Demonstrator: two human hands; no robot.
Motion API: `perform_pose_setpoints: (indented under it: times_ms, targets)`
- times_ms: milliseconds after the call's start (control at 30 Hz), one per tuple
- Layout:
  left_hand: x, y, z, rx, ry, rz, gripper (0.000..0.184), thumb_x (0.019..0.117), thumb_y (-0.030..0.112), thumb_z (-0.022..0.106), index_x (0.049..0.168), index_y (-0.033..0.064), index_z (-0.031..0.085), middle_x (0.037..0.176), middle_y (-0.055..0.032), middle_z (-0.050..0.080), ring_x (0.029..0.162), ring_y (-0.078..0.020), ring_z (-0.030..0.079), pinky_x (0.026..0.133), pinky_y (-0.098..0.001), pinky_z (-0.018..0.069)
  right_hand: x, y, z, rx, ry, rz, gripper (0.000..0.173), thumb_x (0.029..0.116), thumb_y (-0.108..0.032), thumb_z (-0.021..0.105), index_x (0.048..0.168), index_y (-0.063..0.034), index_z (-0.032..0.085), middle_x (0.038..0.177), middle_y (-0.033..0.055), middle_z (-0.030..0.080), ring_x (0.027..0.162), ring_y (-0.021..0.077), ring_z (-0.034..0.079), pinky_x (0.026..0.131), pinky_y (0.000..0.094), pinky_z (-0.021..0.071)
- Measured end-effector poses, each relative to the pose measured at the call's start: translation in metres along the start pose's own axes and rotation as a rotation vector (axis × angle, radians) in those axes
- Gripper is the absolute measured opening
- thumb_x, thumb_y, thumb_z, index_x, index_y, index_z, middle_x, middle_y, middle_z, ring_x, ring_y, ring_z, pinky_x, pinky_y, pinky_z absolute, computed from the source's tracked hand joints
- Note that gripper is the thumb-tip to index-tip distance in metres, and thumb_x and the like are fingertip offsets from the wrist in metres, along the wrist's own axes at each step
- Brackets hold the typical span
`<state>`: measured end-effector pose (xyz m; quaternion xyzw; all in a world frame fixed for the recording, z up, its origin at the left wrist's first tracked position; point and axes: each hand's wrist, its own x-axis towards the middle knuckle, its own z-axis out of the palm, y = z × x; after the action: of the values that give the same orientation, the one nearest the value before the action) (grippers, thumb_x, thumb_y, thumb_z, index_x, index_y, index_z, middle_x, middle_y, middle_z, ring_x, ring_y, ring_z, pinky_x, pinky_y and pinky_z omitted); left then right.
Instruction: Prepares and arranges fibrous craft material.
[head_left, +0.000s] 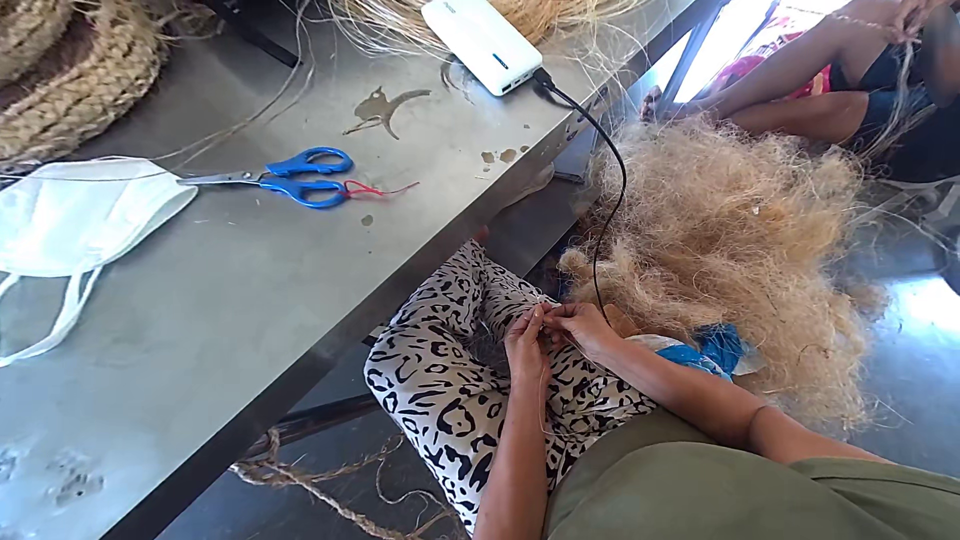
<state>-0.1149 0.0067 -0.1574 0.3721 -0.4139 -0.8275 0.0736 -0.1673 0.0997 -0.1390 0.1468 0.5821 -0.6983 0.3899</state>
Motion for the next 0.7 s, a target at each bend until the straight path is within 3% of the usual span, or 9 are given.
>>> perform_pose_setpoints:
  times_ms: [100, 200, 267, 433, 533, 600, 700]
  targets:
    - [0.001, -0.003, -0.001, 0.006, -0.004, 0.033, 0.025, 0.1068, 0.003, 0.046, 0.095, -0.0018, 0.067, 0.073, -0.0050, 0.067, 0.055, -0.0080, 0.061, 0.049, -0.0204, 0.0501, 0.000, 0.000, -0.004, -0.020, -0.033, 0.003, 0.006, 0.0989, 0.003, 0.062, 0.094, 0.0044, 0.065, 0.073, 0.0051, 0.068, 0.059, 0.0101, 0.064, 0.060, 0.0243, 0.0572]
    - [0.004, -0.006, -0.002, -0.007, 0.003, 0.116, 0.023, 0.1047, -0.002, 0.046, 0.091, -0.0013, 0.066, 0.080, -0.0040, 0.070, 0.072, -0.0095, 0.067, 0.071, -0.0238, 0.0573, 0.000, -0.009, -0.016, -0.252, -0.140, -0.027, 0.006, 0.0968, 0.001, 0.065, 0.102, 0.0046, 0.066, 0.081, 0.0046, 0.068, 0.064, 0.0078, 0.064, 0.063, 0.0223, 0.0559]
    - [0.003, -0.004, 0.000, -0.061, 0.029, 0.115, 0.024, 0.1059, -0.002, 0.043, 0.091, 0.0010, 0.062, 0.079, -0.0036, 0.071, 0.074, -0.0113, 0.069, 0.075, -0.0263, 0.0591, 0.003, -0.016, -0.027, -0.442, -0.217, -0.049, 0.011, 0.0964, 0.000, 0.066, 0.106, 0.0042, 0.067, 0.082, 0.0033, 0.068, 0.065, 0.0053, 0.062, 0.063, 0.0209, 0.0528]
    - [0.003, 0.005, 0.001, -0.287, 0.115, 0.027, 0.025, 0.1097, 0.005, 0.037, 0.094, 0.0072, 0.056, 0.070, 0.0011, 0.065, 0.063, -0.0097, 0.068, 0.068, -0.0250, 0.0612, 0.002, -0.033, -0.064, -0.676, -0.434, 0.033, 0.013, 0.0985, 0.000, 0.061, 0.108, 0.0030, 0.069, 0.078, -0.0013, 0.065, 0.058, 0.0005, 0.054, 0.055, 0.0166, 0.0465]
    - [0.012, 0.006, -0.006, -0.417, 0.137, -0.002, 0.024, 0.1102, 0.007, 0.034, 0.096, 0.0109, 0.054, 0.070, 0.0061, 0.059, 0.051, 0.0002, 0.054, 0.051, -0.0122, 0.0491, -0.001, -0.044, -0.097, -0.740, -0.496, 0.108, 0.014, 0.0989, 0.000, 0.057, 0.105, 0.0018, 0.070, 0.065, -0.0064, 0.058, 0.046, -0.0038, 0.042, 0.046, 0.0133, 0.0360]
    - [0.015, 0.009, -0.010, -0.478, 0.138, 0.002, 0.025, 0.1094, 0.005, 0.034, 0.095, 0.0111, 0.054, 0.068, 0.0065, 0.056, 0.045, 0.0027, 0.045, 0.043, -0.0095, 0.0388, -0.004, -0.054, -0.120, -0.797, -0.510, 0.129, 0.014, 0.0984, 0.001, 0.058, 0.100, 0.0013, 0.072, 0.064, -0.0075, 0.059, 0.044, -0.0058, 0.037, 0.043, 0.0126, 0.0303]
    - [0.018, 0.012, -0.015, -0.515, 0.143, 0.030, 0.026, 0.1086, 0.004, 0.033, 0.094, 0.0117, 0.053, 0.066, 0.0072, 0.054, 0.043, 0.0031, 0.041, 0.041, -0.0091, 0.0347, -0.009, -0.071, -0.154, -0.947, -0.516, 0.090, 0.013, 0.0973, -0.002, 0.062, 0.096, 0.0002, 0.075, 0.070, -0.0066, 0.066, 0.050, -0.0065, 0.042, 0.048, 0.0141, 0.0326]
